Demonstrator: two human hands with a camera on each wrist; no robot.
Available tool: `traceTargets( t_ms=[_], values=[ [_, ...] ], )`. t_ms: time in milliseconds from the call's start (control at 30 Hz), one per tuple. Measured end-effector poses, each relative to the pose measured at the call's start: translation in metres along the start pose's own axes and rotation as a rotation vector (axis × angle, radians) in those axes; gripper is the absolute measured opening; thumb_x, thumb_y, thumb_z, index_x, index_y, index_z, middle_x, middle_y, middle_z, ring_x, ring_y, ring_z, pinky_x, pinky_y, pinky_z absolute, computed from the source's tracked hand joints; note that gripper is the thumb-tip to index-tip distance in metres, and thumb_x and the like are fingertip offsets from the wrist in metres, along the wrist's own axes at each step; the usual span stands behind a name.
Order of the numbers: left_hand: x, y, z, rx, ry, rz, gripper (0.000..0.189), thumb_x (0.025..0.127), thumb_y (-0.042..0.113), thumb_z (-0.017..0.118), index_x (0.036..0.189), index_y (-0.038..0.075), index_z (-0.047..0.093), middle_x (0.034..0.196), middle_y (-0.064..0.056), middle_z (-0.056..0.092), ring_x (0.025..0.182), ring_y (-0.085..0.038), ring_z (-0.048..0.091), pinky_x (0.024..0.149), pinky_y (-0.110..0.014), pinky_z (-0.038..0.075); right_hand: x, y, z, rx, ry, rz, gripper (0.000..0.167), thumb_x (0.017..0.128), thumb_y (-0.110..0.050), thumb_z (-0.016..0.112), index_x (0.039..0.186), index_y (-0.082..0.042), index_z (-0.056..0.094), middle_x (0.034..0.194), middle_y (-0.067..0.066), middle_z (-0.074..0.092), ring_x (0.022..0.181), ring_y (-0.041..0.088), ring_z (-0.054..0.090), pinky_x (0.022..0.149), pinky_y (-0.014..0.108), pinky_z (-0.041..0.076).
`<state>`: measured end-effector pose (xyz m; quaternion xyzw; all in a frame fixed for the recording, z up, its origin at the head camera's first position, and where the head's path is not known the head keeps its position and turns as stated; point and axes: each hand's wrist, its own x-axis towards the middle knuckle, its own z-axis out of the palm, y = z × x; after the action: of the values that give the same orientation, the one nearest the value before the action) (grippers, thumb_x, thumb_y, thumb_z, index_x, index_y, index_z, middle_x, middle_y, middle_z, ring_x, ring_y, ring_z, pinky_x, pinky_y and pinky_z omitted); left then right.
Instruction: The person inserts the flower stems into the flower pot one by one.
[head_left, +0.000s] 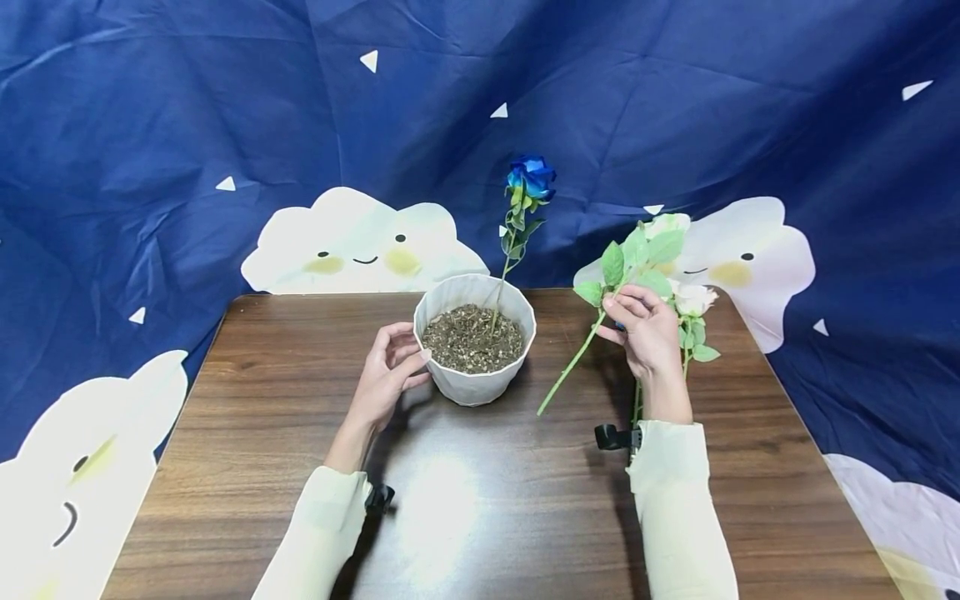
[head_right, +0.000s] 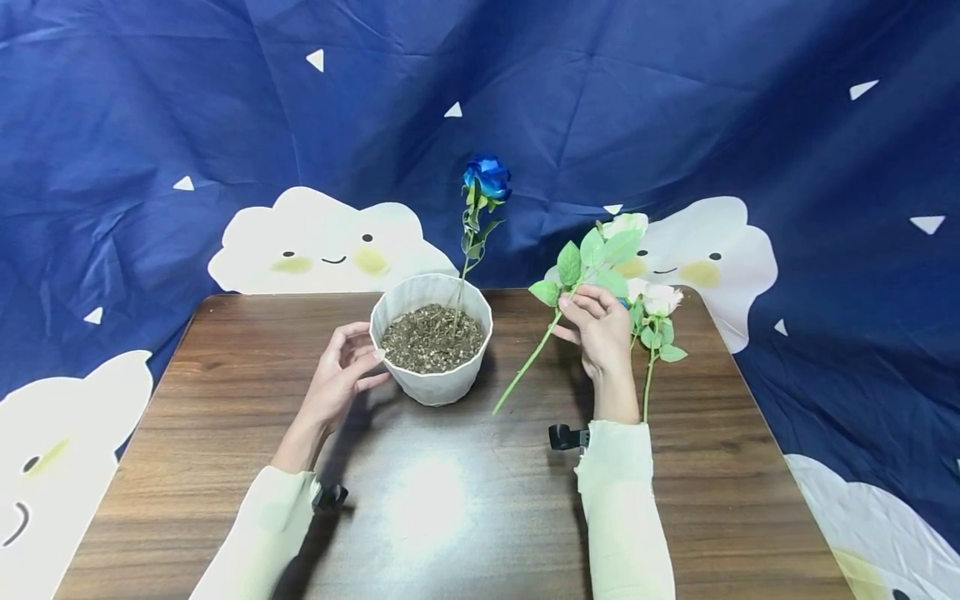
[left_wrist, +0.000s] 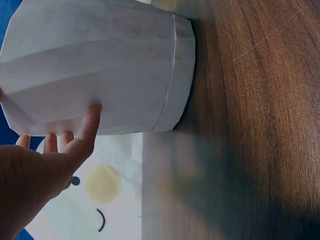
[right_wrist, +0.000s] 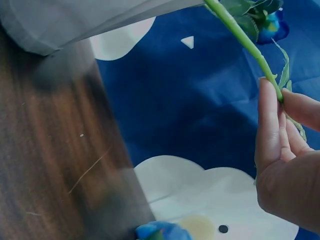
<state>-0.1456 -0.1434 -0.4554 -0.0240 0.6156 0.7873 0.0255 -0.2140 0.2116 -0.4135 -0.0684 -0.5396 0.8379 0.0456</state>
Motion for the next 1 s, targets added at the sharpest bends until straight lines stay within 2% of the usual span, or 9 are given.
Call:
traceTargets(
  t_ms=[233, 433, 667, 800, 1000],
  values=[
    [0.0, -0.001, 0.0, 0.001, -0.001, -0.002, 0.057, 0.092, 0.0, 0.066, 0.142, 0.003, 0.039, 0.134, -0.02, 0.045, 0.112, -0.022, 0.053, 0.095, -0.062, 0.052, -0.003, -0.012, 0.011, 0.094, 0.086, -0.033, 0.025, 0.084, 0.017, 0.072, 0.098, 0.001, 0.059, 0.081, 0.007, 0.068, 0.076, 0.016, 0.072, 0.053, 0.033, 0.061],
    [0.0, -0.001, 0.001, 0.001, -0.005, 0.0, 0.057, 0.092, 0.001, 0.066, 0.142, 0.003, 0.039, 0.134, -0.02, 0.045, 0.112, -0.022, 0.053, 0.095, -0.061, 0.052, -0.007, -0.021, 0.023, 0.105, 0.137, -0.119, 0.027, 0.081, 0.018, 0.074, 0.095, 0.0, 0.058, 0.078, 0.008, 0.068, 0.067, 0.016, 0.069, 0.051, 0.033, 0.061],
    [-0.001, 0.0, 0.001, 0.002, -0.008, 0.0, 0.056, 0.093, 0.001, 0.066, 0.142, 0.003, 0.039, 0.135, -0.02, 0.044, 0.112, -0.022, 0.052, 0.096, -0.062, 0.051, -0.009, -0.028, 0.035, 0.064, 0.156, -0.203, 0.027, 0.082, 0.017, 0.072, 0.096, -0.002, 0.06, 0.08, 0.007, 0.065, 0.063, 0.013, 0.065, 0.047, 0.029, 0.059],
    [0.0, -0.001, 0.0, 0.002, -0.004, -0.003, 0.057, 0.093, 0.0, 0.066, 0.142, 0.002, 0.038, 0.135, -0.021, 0.044, 0.111, -0.022, 0.052, 0.095, -0.058, 0.053, -0.006, -0.033, 0.043, 0.072, 0.139, -0.221, 0.028, 0.082, 0.016, 0.073, 0.097, -0.002, 0.06, 0.081, 0.007, 0.063, 0.063, 0.013, 0.065, 0.047, 0.029, 0.059],
    [0.001, 0.001, 0.0, -0.004, -0.004, -0.002, 0.057, 0.093, 0.0, 0.066, 0.142, 0.002, 0.038, 0.134, -0.02, 0.044, 0.111, -0.022, 0.052, 0.095, -0.059, 0.053, -0.004, -0.04, 0.06, 0.096, 0.1, -0.256, 0.028, 0.082, 0.015, 0.075, 0.098, -0.002, 0.061, 0.082, 0.008, 0.062, 0.068, 0.015, 0.064, 0.047, 0.03, 0.059]
  ],
)
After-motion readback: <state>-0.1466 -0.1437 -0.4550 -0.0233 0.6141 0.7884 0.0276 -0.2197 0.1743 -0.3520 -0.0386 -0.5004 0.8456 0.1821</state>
